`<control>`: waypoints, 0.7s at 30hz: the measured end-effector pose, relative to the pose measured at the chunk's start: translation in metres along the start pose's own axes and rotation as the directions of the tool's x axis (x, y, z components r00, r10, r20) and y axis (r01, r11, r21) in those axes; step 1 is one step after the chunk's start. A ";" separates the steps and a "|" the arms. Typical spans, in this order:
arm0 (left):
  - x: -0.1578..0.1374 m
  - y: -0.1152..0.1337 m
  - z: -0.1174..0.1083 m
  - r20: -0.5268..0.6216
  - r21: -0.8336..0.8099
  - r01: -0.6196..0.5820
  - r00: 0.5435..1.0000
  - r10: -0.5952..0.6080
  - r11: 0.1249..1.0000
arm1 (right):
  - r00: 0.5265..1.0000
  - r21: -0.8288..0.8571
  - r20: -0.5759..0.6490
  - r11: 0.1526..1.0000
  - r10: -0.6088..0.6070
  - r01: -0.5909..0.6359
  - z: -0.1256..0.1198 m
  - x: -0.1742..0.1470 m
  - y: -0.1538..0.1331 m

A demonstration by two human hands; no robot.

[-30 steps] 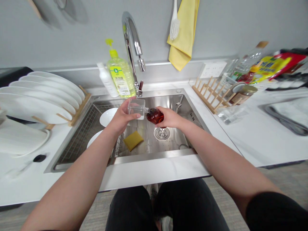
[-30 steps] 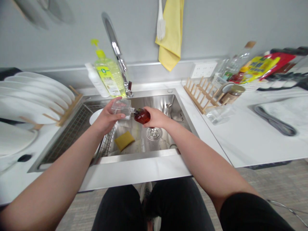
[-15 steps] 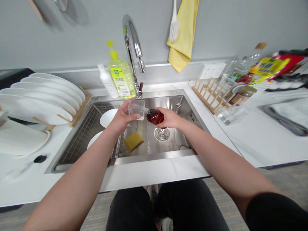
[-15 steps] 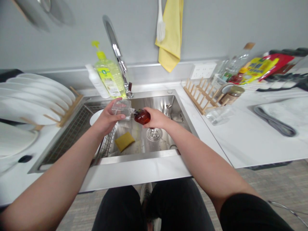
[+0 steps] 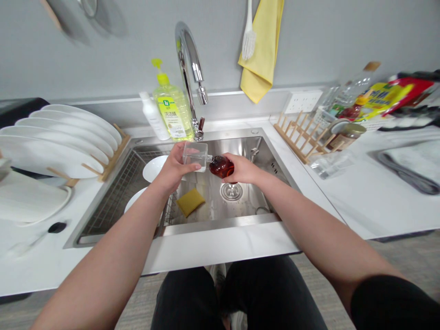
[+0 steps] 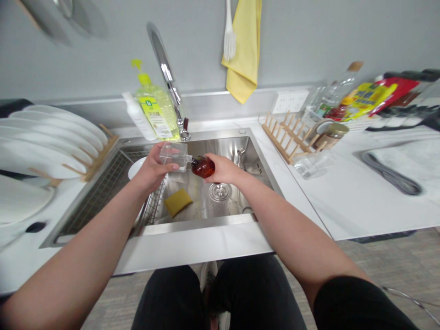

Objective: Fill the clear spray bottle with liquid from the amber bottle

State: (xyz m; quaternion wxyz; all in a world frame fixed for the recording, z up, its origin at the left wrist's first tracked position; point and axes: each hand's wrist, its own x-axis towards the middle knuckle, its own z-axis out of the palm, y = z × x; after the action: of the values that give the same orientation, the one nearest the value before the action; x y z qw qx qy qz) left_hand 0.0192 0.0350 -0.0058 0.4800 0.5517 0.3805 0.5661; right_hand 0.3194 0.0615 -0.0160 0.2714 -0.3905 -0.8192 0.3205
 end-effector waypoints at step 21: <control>0.003 -0.008 -0.003 0.018 -0.074 -0.076 0.997 0.078 0.994 | 1.000 0.008 -0.023 1.000 0.009 -0.009 -0.003 -0.002 -0.008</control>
State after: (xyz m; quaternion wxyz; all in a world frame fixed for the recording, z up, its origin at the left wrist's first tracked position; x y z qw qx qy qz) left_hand 0.0178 0.0398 -0.0127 0.4817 0.5537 0.3328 0.5921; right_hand 0.3193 0.0573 -0.0086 0.2809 -0.3966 -0.8132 0.3203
